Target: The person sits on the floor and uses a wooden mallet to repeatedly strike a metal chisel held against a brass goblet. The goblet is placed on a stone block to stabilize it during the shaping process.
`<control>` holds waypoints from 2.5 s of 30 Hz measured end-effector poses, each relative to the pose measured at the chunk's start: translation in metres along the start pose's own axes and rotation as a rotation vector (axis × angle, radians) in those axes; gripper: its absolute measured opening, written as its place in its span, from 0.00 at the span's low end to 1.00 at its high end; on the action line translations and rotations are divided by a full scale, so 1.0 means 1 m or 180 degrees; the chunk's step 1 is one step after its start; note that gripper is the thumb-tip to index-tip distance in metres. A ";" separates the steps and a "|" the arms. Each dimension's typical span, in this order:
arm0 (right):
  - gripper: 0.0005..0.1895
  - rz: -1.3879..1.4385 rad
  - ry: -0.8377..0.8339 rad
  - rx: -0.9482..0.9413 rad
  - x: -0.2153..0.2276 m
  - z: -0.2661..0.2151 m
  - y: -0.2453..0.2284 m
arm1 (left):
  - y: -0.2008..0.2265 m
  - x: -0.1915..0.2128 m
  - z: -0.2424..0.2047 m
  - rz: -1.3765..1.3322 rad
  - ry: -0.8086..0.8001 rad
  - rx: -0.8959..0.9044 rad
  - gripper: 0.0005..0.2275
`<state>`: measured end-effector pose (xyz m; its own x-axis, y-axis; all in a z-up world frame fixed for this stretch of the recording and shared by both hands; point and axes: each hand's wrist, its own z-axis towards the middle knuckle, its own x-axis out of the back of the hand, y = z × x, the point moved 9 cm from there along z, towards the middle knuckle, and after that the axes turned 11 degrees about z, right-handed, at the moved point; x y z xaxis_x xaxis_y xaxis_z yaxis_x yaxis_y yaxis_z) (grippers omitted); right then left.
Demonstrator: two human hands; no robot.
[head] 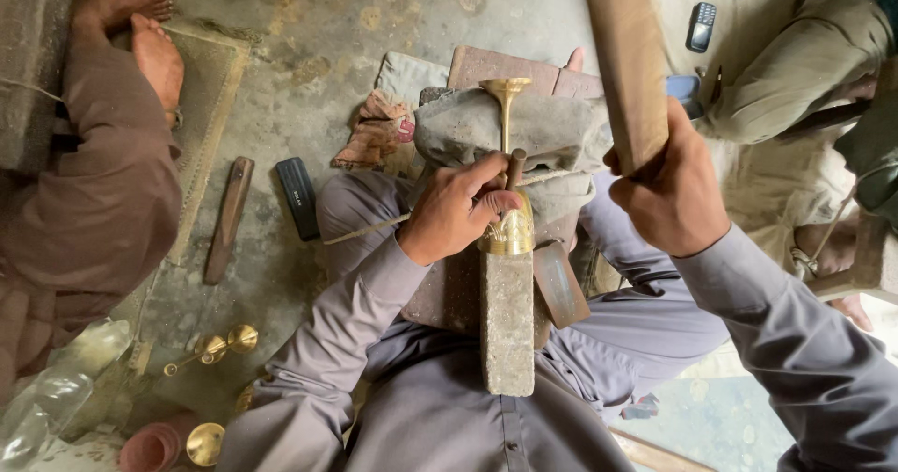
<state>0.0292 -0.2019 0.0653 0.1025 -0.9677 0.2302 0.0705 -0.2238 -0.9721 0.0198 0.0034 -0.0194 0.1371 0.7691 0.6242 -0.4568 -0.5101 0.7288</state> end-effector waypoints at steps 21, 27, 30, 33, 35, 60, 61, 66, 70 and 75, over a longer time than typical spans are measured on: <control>0.21 -0.3565 -0.0203 0.1255 -0.026 -0.006 -0.038 | 0.013 0.009 -0.007 -0.0392 0.0275 -0.0228 0.12; 0.17 -0.2783 -0.0250 0.0878 -0.016 -0.005 -0.022 | 0.010 0.012 -0.013 -0.0537 0.0318 -0.0042 0.14; 0.16 -0.2770 -0.0086 0.1124 -0.021 -0.009 -0.036 | 0.004 0.005 -0.015 -0.0647 0.0171 -0.0032 0.13; 0.12 -0.3308 -0.0277 0.0594 -0.031 -0.001 -0.036 | 0.002 0.004 -0.018 -0.0493 0.0245 -0.0174 0.12; 0.15 -0.3622 -0.0066 0.1181 -0.035 -0.012 -0.065 | -0.012 -0.004 -0.021 -0.0478 0.0005 0.0153 0.11; 0.26 -0.0430 0.2096 -0.0127 0.058 -0.128 0.006 | 0.015 -0.011 0.051 -0.0250 -0.1108 -0.0980 0.20; 0.25 -0.0379 0.2066 -0.0165 0.054 -0.122 0.003 | 0.017 -0.010 0.051 -0.0284 -0.1070 -0.1032 0.20; 0.21 -0.3787 0.1247 0.0359 0.016 -0.097 -0.032 | 0.020 -0.013 0.046 -0.0292 -0.1170 -0.1151 0.19; 0.16 -0.1816 0.1272 0.0141 0.028 -0.092 -0.001 | 0.018 -0.006 0.043 -0.0404 -0.0901 -0.1051 0.19; 0.16 -0.2333 0.1184 0.0155 0.036 -0.091 0.014 | 0.014 -0.002 0.034 -0.0392 -0.0759 -0.0936 0.17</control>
<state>-0.0566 -0.2504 0.0555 -0.3211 -0.5551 0.7674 0.0357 -0.8168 -0.5759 0.0430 -0.0187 -0.0005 0.3911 0.6891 0.6101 -0.6516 -0.2608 0.7123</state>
